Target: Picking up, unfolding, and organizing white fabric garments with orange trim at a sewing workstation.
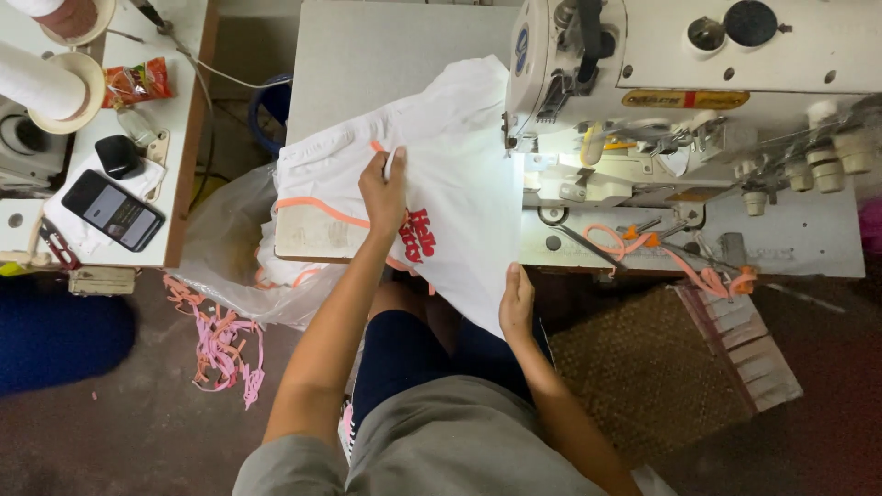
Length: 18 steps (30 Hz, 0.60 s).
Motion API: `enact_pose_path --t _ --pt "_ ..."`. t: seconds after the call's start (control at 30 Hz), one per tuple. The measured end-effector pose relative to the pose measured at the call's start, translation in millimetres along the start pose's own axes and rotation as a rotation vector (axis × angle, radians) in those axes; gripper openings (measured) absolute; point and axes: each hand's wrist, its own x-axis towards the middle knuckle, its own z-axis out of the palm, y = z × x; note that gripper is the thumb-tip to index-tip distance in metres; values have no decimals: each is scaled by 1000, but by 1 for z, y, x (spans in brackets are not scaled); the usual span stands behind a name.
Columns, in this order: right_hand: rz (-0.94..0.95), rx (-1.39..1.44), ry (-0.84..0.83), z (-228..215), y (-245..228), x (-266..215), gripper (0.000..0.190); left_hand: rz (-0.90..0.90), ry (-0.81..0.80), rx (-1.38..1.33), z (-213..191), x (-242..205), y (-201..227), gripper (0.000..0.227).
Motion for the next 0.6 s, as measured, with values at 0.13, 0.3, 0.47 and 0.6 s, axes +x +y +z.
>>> enact_pose_path --t 0.13,0.3,0.47,0.6 --pt "-17 -26 -2 -1 -48 1 54 26 -8 -8 11 28 11 29" --pt "-48 -26 -20 8 -13 34 49 31 -10 -56 22 67 29 27" --pt "-124 -17 19 23 -12 65 46 -100 19 -293 12 60 109 20" --pt "-168 25 29 38 -14 91 49 192 63 -406 -5 -27 124 25"
